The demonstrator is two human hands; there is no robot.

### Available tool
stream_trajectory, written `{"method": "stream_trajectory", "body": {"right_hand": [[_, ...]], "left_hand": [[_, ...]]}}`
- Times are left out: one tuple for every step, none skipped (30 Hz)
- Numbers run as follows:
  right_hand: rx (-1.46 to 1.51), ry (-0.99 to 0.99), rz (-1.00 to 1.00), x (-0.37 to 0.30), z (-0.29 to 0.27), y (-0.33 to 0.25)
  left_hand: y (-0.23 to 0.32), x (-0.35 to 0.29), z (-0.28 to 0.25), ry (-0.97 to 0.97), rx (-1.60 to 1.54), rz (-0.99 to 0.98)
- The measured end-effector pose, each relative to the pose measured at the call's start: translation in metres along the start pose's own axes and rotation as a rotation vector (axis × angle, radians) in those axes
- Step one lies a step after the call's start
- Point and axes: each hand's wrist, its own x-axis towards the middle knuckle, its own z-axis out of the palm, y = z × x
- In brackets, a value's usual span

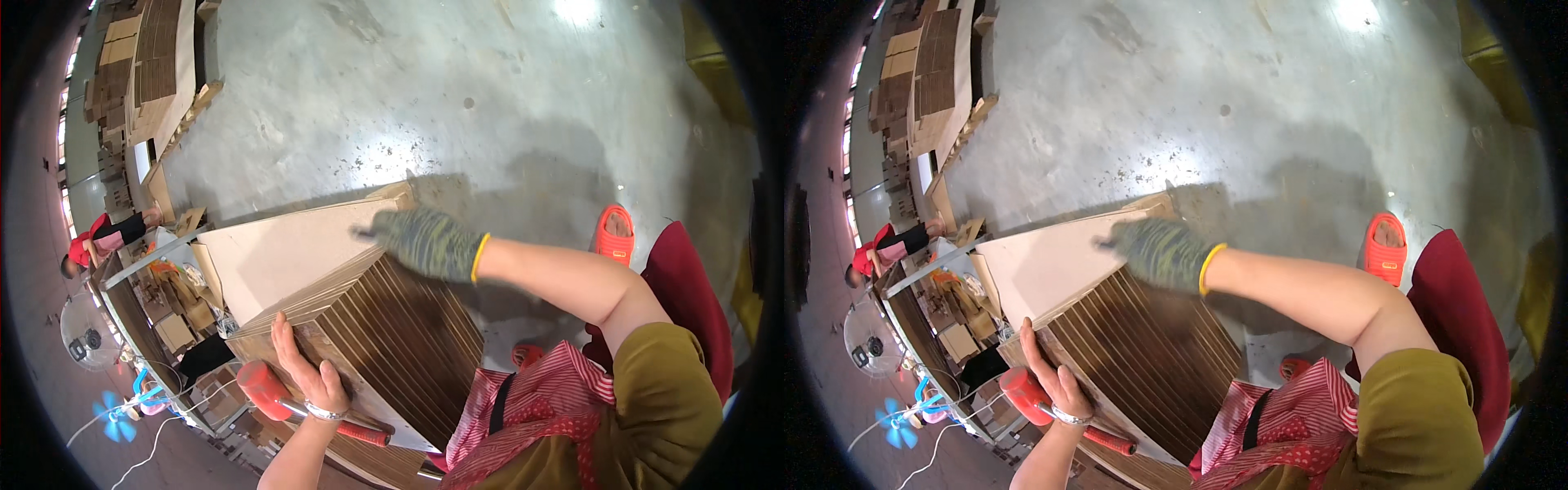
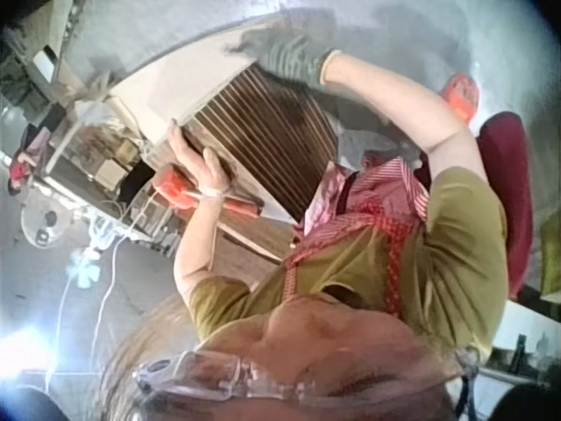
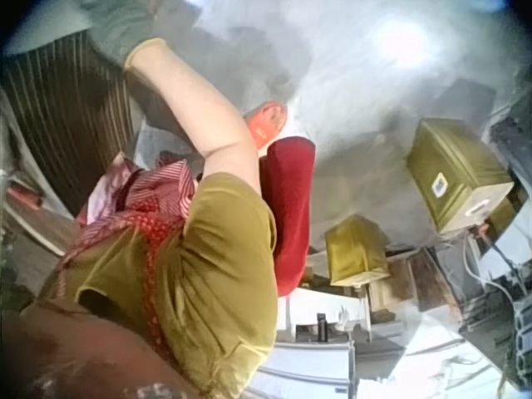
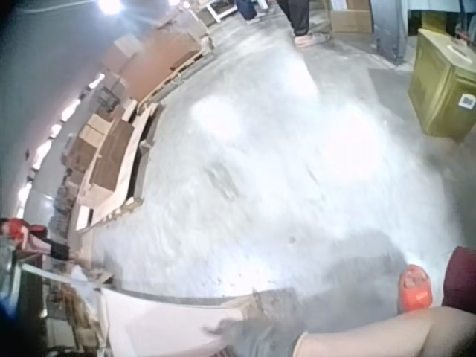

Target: The person taps a wooden box with a mallet to align the pieces and trims the edges using a blade.

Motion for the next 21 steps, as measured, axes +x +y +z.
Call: {"method": "stream_trajectory", "body": {"right_hand": [[-0.004, 0.005, -0.002, -0.005, -0.004, 0.006], [0.058, -0.085, 0.196, -0.010, -0.008, 0.012], [0.120, -0.174, 0.394, -0.012, -0.008, 0.016], [-0.106, -0.374, 0.649, -0.008, 0.005, 0.018], [-0.102, -0.382, 0.651, -0.010, 0.009, 0.007], [-0.068, -0.233, 0.335, -0.012, 0.009, -0.004], [-0.036, -0.078, 0.022, -0.011, 0.006, -0.015], [0.052, -0.165, 0.038, -0.001, -0.001, -0.014], [0.056, -0.167, 0.042, -0.005, 0.003, 0.003], [-0.091, -0.127, 0.069, -0.017, 0.013, 0.030], [-0.247, -0.083, 0.099, -0.028, 0.019, 0.053], [-0.016, -0.171, 0.397, -0.034, 0.024, 0.064], [-0.015, -0.173, 0.385, -0.026, 0.022, 0.054], [-0.039, -0.198, 0.342, -0.016, 0.013, 0.025], [-0.065, -0.220, 0.312, -0.012, 0.003, -0.002], [0.013, -0.244, 0.338, -0.006, -0.004, -0.008], [0.015, -0.246, 0.340, -0.008, -0.002, -0.001], [-0.041, -0.148, 0.289, -0.013, 0.002, 0.013], [-0.099, -0.049, 0.236, -0.017, 0.005, 0.031], [-0.068, -0.274, 0.468, -0.012, -0.002, 0.049], [-0.072, -0.265, 0.467, -0.018, 0.002, 0.051]], "left_hand": [[0.000, 0.002, 0.002, -0.001, -0.016, -0.003], [0.000, 0.004, 0.004, -0.003, -0.032, -0.006], [-0.001, 0.004, 0.003, 0.000, -0.033, 0.000], [-0.003, 0.004, 0.008, 0.016, -0.063, 0.000], [-0.005, -0.002, 0.006, 0.023, -0.096, -0.013], [-0.007, -0.005, 0.006, 0.081, -0.152, -0.008], [-0.009, -0.006, 0.005, 0.076, -0.152, -0.012], [-0.011, -0.009, 0.005, 0.086, -0.158, -0.011], [-0.012, -0.011, 0.004, 0.096, -0.163, -0.010], [-0.006, -0.008, 0.005, 0.100, -0.159, -0.028], [-0.004, -0.006, 0.006, 0.099, -0.169, -0.016], [-0.004, -0.005, 0.007, 0.082, -0.149, -0.006], [-0.009, -0.006, 0.008, 0.074, -0.113, -0.013], [-0.012, -0.011, 0.006, 0.099, -0.085, -0.043], [-0.011, -0.017, 0.002, 0.090, -0.085, -0.053], [-0.012, -0.017, 0.002, 0.090, -0.086, -0.074], [-0.013, -0.017, 0.002, 0.090, -0.085, -0.095], [-0.013, -0.016, 0.003, 0.088, -0.085, -0.098], [-0.012, -0.013, 0.004, 0.087, -0.077, -0.066], [-0.010, -0.009, 0.007, 0.088, -0.069, -0.024], [-0.008, -0.007, 0.008, 0.090, -0.069, -0.015]]}}
